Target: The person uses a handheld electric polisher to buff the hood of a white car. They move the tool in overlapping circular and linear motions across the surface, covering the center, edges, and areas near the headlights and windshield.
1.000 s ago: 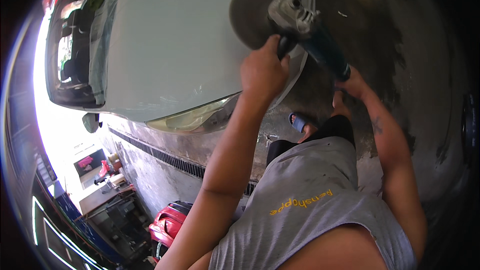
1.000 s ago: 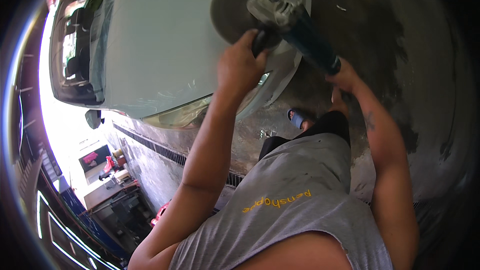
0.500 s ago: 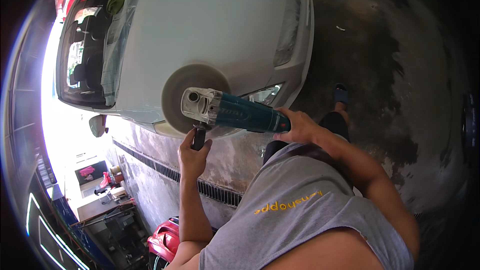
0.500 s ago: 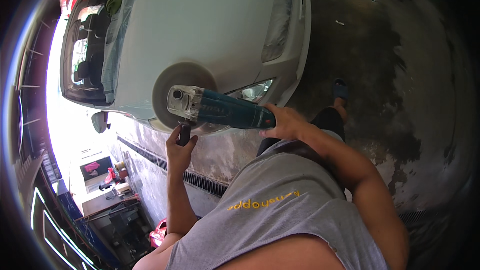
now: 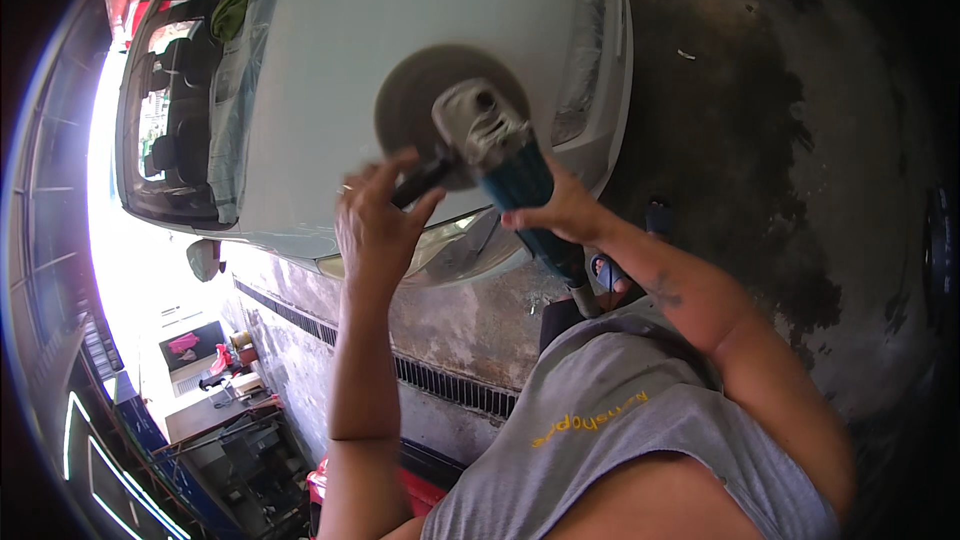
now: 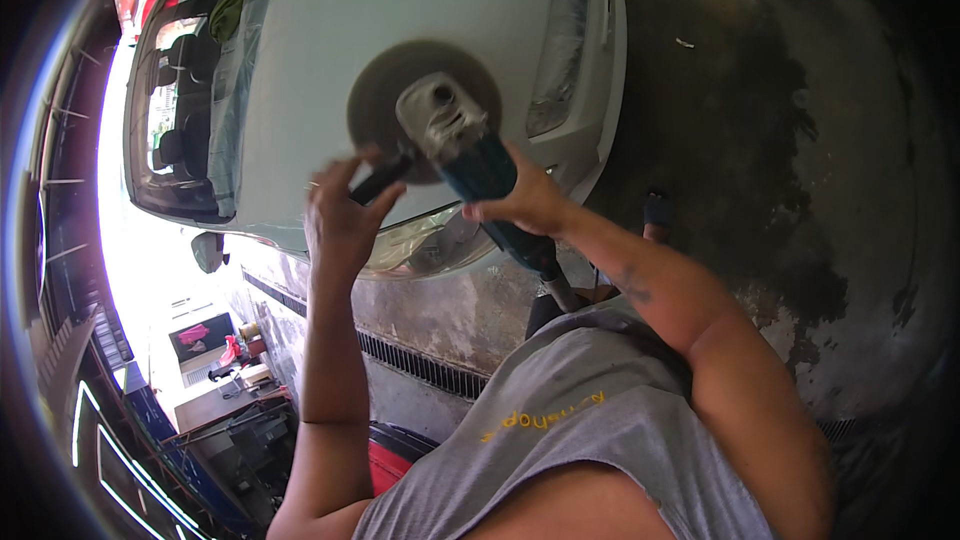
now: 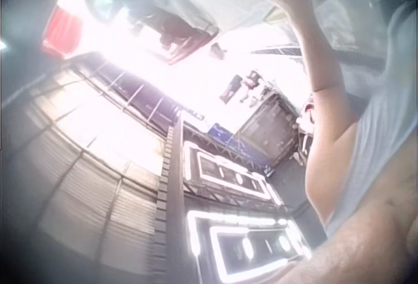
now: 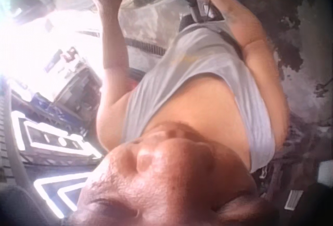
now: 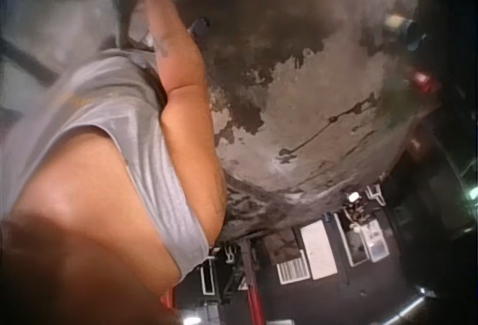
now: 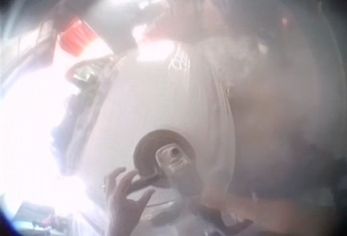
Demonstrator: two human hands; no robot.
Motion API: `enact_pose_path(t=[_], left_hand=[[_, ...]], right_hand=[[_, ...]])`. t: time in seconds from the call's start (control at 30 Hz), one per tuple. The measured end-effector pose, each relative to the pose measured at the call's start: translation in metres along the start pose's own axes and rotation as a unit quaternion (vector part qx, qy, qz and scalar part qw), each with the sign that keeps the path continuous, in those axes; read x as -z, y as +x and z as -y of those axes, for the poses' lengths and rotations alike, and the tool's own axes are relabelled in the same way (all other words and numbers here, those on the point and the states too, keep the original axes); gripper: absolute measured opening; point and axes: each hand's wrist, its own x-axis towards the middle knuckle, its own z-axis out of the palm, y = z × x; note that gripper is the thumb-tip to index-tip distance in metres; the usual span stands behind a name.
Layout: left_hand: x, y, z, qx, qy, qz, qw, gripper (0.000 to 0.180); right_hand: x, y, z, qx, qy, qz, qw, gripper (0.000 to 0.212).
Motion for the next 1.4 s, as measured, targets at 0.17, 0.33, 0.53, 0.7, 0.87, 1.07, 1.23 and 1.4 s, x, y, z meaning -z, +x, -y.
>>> enact_pose_path(t=[0.17,0.33,0.53,0.7,0.87,1.07,1.23,1.4], left_hand=[[-0.067,-0.064,-0.008,-0.176,-0.213,-0.317,0.907,0.053],[-0.087,-0.066,0.008,0.121,-0.636,0.164,0.745,0.077],[-0.079,-0.131,0.090,0.200,-0.603,0.171,0.753,0.053],[-0.026,-0.218,0.187,0.186,-0.548,0.183,0.794,0.056],[0.004,-0.239,0.231,0.177,-0.456,0.200,0.849,0.065],[0.002,-0.210,0.222,0.108,-0.327,0.261,0.902,0.085],[-0.010,-0.181,0.165,0.070,-0.256,0.268,0.926,0.094],[-0.041,-0.175,0.121,0.094,-0.245,0.296,0.918,0.091]], right_hand=[[-0.010,0.038,0.071,-0.032,0.076,-0.060,0.995,0.057],[-0.061,0.065,0.094,-0.050,0.120,-0.084,0.988,0.038],[-0.163,0.051,0.009,-0.007,0.079,-0.142,0.987,0.041],[-0.279,0.004,-0.046,0.009,0.132,-0.172,0.976,0.053],[-0.317,-0.008,-0.086,0.041,0.145,-0.185,0.971,0.066],[-0.276,-0.034,-0.091,0.028,0.353,-0.134,0.926,0.051],[-0.226,-0.044,-0.093,0.089,0.400,-0.158,0.898,0.050],[-0.173,-0.062,-0.088,0.066,0.389,-0.147,0.907,0.052]])
